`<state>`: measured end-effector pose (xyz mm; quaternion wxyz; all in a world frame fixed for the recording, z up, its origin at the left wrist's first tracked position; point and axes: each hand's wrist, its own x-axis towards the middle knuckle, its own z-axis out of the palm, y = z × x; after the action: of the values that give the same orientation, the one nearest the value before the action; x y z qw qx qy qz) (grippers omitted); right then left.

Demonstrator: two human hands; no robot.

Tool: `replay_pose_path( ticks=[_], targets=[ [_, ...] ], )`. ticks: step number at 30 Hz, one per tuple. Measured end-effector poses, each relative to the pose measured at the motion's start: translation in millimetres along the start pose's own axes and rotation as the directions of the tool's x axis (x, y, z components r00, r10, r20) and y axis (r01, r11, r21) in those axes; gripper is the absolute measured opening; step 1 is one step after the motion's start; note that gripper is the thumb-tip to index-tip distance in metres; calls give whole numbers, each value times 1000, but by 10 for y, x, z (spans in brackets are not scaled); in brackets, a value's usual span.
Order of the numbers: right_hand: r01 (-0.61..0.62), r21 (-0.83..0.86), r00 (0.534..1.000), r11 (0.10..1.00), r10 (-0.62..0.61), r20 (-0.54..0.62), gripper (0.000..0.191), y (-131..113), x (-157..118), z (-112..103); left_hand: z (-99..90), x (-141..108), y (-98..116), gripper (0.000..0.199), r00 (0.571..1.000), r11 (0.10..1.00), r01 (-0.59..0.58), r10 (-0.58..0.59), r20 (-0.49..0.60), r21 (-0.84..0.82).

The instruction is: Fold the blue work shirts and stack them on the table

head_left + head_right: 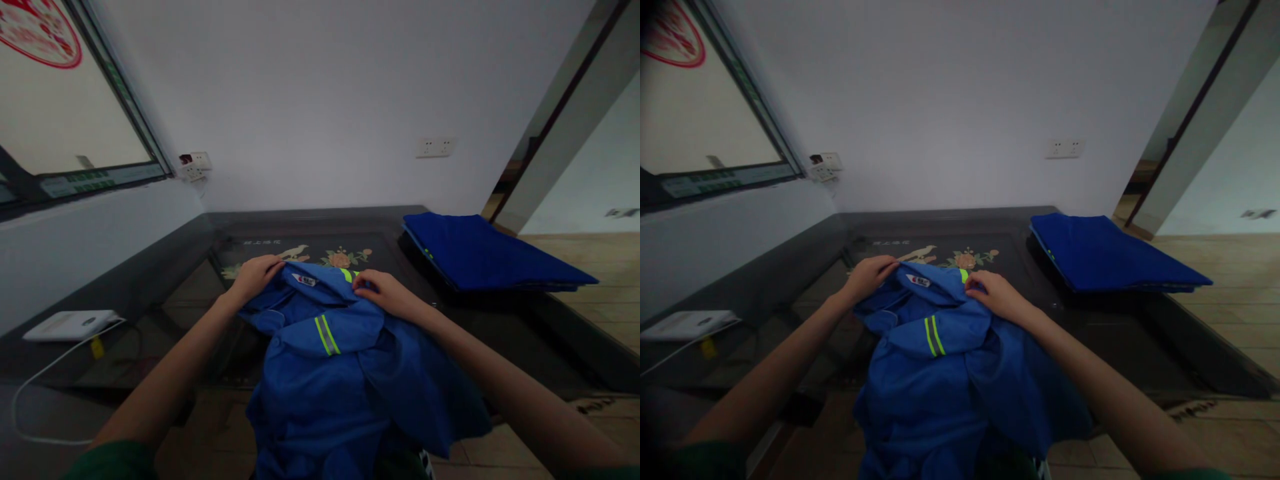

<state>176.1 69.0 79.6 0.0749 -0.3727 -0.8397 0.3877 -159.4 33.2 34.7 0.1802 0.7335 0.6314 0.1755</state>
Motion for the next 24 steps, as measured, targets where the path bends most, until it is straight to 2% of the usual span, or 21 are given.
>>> replay_pose_path(
  ticks=[4, 9, 14, 17, 20, 24],
  targets=[
    [-24, -235, 1000, 972, 22, -13, 35, -106, -72, 58, 25, 29, 28, 37, 998, 998, 55, -53, -30, 39],
    [-118, -400, 993, 909, 96, -74, 26, -242, -118, 3, -1, 46, 15, 41, 999, 984, 48, -51, 10, 170],
    [-184, -645, 976, 742, 216, -30, 26, -396, -159, -73, 27, 42, -1, 42, 996, 972, 66, -76, 39, 225],
    [-217, -685, 964, 695, 262, -39, 31, -407, -176, -107, 24, 45, -71, 45, 997, 994, 31, -38, 64, 106],
    [-236, -634, 963, 737, 263, -53, 31, -347, -231, -125, -40, 1, -258, 46, 991, 994, 5, 10, 130, -112],
    [-204, -523, 979, 827, 173, -108, 28, -259, -381, -112, -159, -203, -568, 53, 962, 949, 172, -104, 254, -263]
  ],
)
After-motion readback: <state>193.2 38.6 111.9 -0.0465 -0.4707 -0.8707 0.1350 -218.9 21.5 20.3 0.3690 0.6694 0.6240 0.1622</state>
